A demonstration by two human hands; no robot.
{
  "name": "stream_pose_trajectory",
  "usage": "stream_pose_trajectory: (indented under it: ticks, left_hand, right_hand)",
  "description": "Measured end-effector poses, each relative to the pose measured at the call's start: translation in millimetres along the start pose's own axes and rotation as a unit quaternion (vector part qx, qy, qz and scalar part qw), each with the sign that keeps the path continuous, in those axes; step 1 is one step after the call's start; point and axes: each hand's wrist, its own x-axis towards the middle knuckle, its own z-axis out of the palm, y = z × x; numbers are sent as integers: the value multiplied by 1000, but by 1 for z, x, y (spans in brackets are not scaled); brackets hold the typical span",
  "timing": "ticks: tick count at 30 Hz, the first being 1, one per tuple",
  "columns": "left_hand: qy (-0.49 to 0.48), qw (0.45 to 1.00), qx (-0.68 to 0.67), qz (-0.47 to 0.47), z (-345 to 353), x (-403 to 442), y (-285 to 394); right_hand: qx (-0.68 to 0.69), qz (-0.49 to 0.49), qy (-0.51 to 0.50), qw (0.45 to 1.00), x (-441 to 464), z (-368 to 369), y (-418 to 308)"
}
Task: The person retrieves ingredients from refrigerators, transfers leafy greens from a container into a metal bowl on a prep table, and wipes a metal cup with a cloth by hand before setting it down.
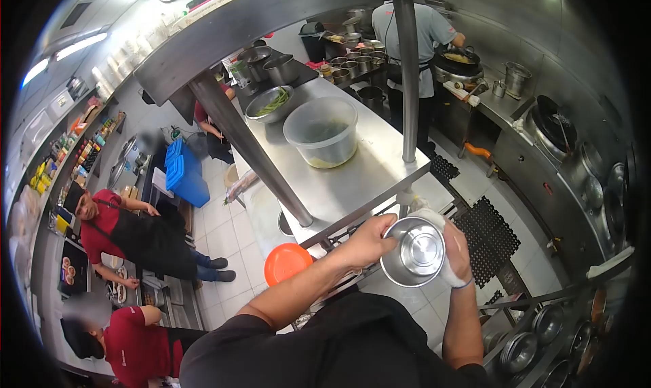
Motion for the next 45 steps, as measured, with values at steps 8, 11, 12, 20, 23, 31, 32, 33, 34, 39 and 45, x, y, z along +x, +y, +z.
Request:
stream_pose_trajectory:
  ticks: [8, 11, 12, 20, 23, 31, 32, 33, 34, 39, 45]
  left_hand:
    - [1, 985, -47, 167, 23, 22, 1]
    - [89, 970, -40, 222, 47, 35, -12]
    - [105, 967, -4, 233, 52, 37, -14]
    - [230, 922, 138, 278, 62, 30, -23]
    - [232, 915, 172, 282, 65, 19, -27]
    - [198, 861, 282, 375, 51, -15, -23]
    - [187, 854, 296, 386, 50, -22, -18]
    - [174, 860, 294, 380, 48, -34, -16]
    - [163, 862, 293, 381, 42, -41, -12]
    - [103, 908, 212, 346, 2, -103, -1]
    - [64, 960, 79, 263, -101, -203, -22]
  right_hand:
    - [456, 165, -51, 873, 16, -28, 24]
    - [612, 151, 16, 776, 12, -19, 31]
    - [636, 115, 22, 763, 8, -28, 52]
    - [474, -37, 71, 877, -42, -23, 99]
    - [461, 50, 204, 862, -62, -25, 109]
    - [157, 100, 274, 943, -60, -4, 58]
    - [4, 86, 282, 955, -66, -9, 71]
    - [99, 65, 332, 936, -63, -6, 64]
    - [195, 32, 379, 904, -59, -3, 57]
    - [-154, 72, 443, 880, -77, -18, 60]
    - [-424, 123, 504, 742, -81, 100, 19]
